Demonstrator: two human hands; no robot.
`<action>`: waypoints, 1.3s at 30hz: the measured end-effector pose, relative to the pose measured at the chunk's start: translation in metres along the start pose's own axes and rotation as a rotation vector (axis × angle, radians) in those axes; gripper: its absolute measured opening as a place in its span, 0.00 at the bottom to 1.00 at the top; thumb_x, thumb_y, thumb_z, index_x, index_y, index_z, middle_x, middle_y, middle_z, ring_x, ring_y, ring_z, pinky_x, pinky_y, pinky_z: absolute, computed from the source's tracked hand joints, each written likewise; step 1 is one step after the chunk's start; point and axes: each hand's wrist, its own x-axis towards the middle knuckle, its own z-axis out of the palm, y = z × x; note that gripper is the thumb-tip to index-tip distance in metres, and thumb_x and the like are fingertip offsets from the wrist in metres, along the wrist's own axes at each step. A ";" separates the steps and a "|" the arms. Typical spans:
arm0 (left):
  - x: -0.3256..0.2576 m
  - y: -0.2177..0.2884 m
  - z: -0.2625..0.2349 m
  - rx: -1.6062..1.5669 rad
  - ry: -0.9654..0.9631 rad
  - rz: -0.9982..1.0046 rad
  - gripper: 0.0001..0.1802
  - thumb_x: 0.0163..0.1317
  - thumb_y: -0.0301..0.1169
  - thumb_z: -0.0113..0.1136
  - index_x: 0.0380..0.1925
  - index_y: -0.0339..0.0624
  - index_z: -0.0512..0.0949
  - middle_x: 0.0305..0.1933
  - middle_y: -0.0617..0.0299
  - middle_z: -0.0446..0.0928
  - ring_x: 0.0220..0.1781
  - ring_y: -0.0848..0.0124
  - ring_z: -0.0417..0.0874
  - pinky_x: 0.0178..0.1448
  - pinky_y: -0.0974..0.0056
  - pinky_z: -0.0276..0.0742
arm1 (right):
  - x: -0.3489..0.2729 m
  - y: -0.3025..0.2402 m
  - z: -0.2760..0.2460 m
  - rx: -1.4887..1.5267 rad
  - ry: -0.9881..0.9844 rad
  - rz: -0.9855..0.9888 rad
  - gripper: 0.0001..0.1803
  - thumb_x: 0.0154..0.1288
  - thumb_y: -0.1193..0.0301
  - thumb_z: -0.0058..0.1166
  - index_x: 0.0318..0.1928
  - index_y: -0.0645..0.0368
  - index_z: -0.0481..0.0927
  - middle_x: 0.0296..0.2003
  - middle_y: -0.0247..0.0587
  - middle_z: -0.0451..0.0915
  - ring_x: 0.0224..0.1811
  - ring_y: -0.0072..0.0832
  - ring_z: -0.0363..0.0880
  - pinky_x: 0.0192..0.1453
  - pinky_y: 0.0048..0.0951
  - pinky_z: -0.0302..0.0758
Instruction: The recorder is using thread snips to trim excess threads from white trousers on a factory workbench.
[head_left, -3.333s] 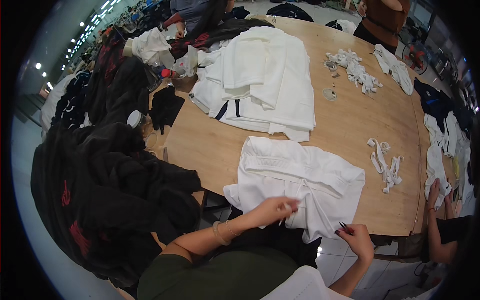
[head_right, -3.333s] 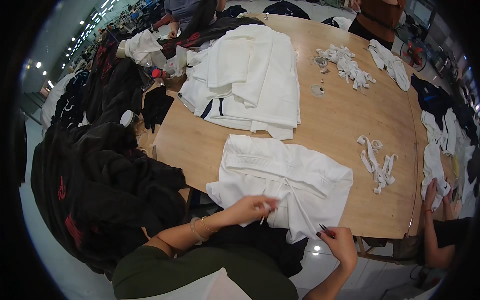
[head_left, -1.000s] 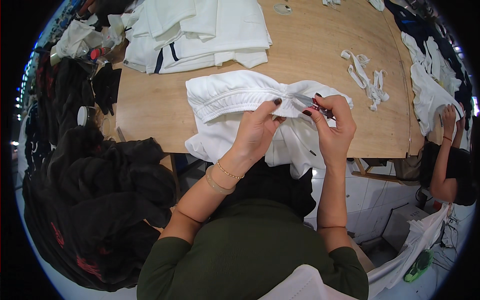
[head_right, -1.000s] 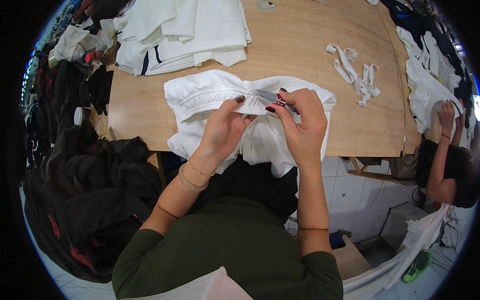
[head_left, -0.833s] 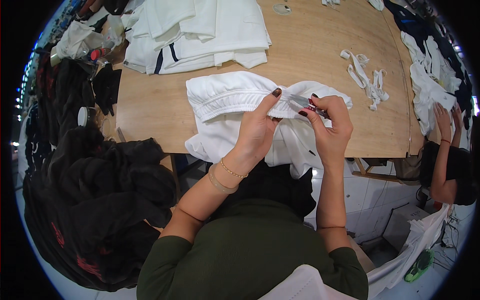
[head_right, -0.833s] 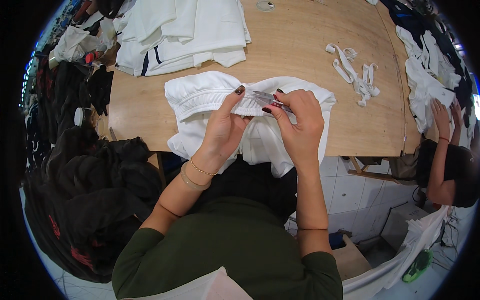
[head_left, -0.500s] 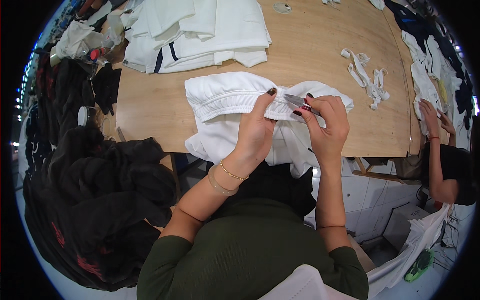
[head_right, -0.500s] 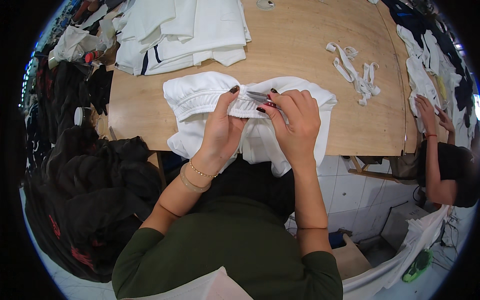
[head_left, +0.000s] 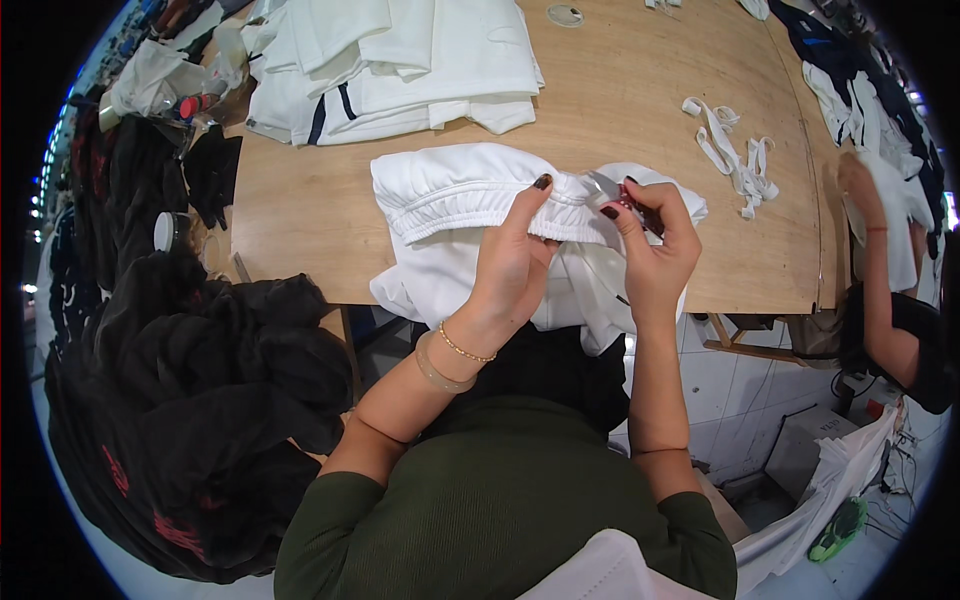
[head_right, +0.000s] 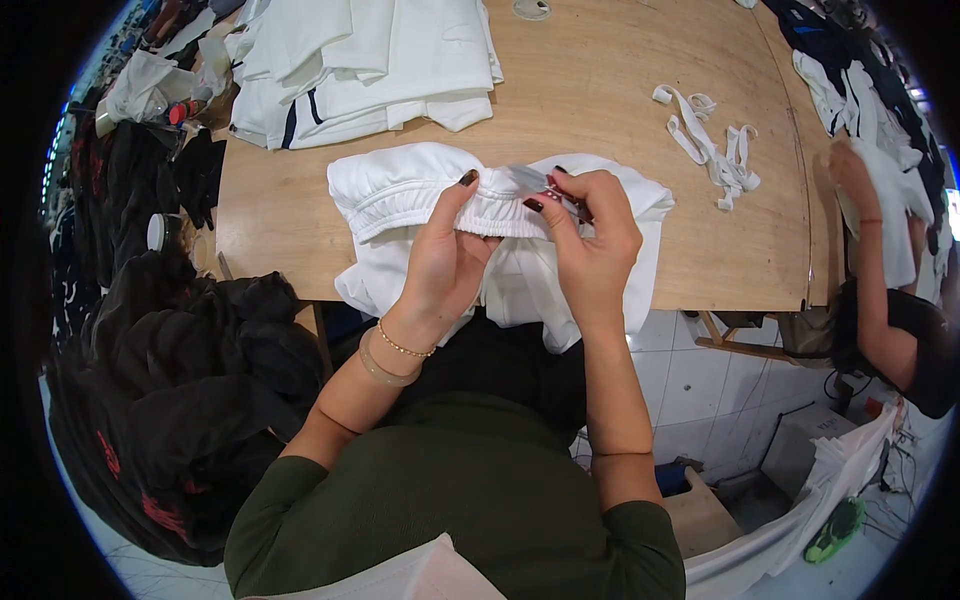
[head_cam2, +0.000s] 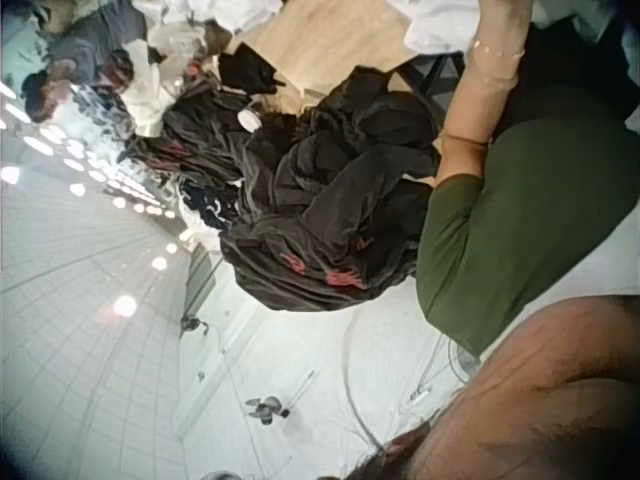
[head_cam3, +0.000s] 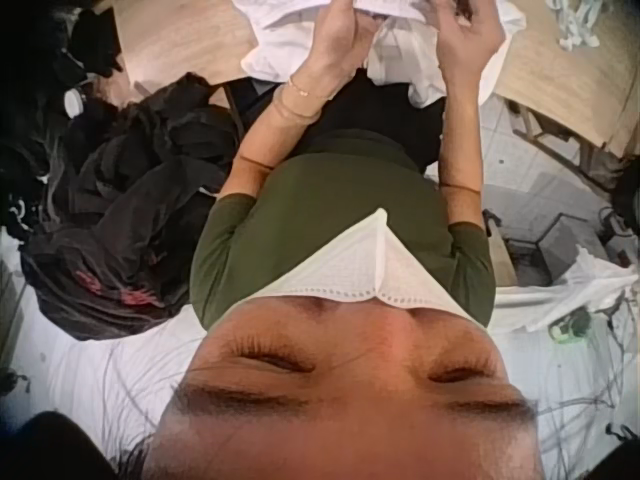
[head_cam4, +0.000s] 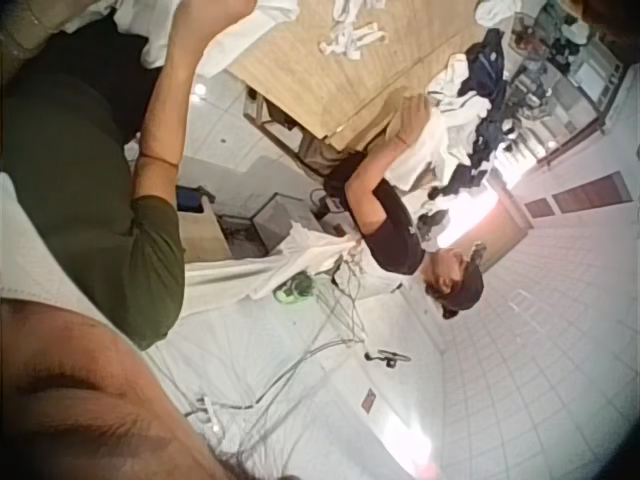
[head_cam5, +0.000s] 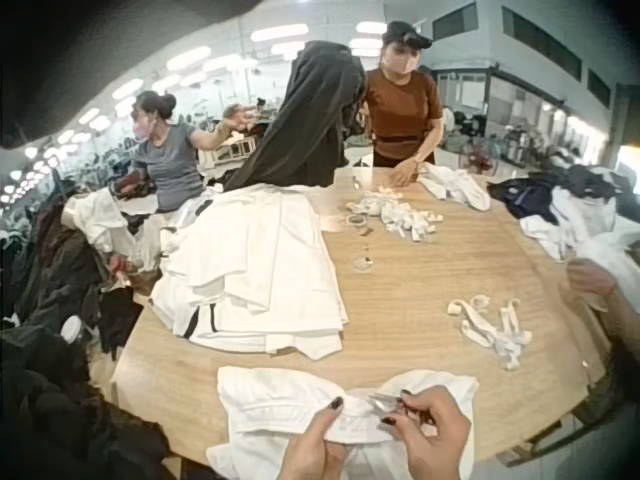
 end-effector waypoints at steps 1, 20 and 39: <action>-0.001 0.000 0.001 -0.007 0.009 0.007 0.13 0.68 0.35 0.49 0.47 0.40 0.72 0.49 0.61 0.76 0.53 0.71 0.76 0.62 0.61 0.67 | 0.000 0.001 0.000 0.120 0.026 0.114 0.09 0.54 0.79 0.63 0.35 0.65 0.78 0.31 0.35 0.78 0.34 0.22 0.75 0.40 0.23 0.72; 0.007 -0.006 -0.012 0.104 -0.004 0.147 0.16 0.71 0.37 0.44 0.51 0.39 0.70 0.53 0.60 0.74 0.56 0.70 0.73 0.63 0.61 0.65 | 0.007 0.017 0.020 0.465 0.143 0.433 0.08 0.65 0.74 0.56 0.30 0.65 0.77 0.23 0.26 0.72 0.26 0.09 0.65 0.31 0.14 0.62; -0.032 0.085 -0.149 1.199 0.557 0.720 0.11 0.61 0.22 0.51 0.43 0.34 0.76 0.38 0.59 0.79 0.38 0.71 0.78 0.44 0.68 0.73 | -0.024 0.009 0.037 0.649 -0.899 0.701 0.17 0.66 0.73 0.43 0.52 0.64 0.77 0.43 0.36 0.78 0.34 0.16 0.70 0.36 0.21 0.73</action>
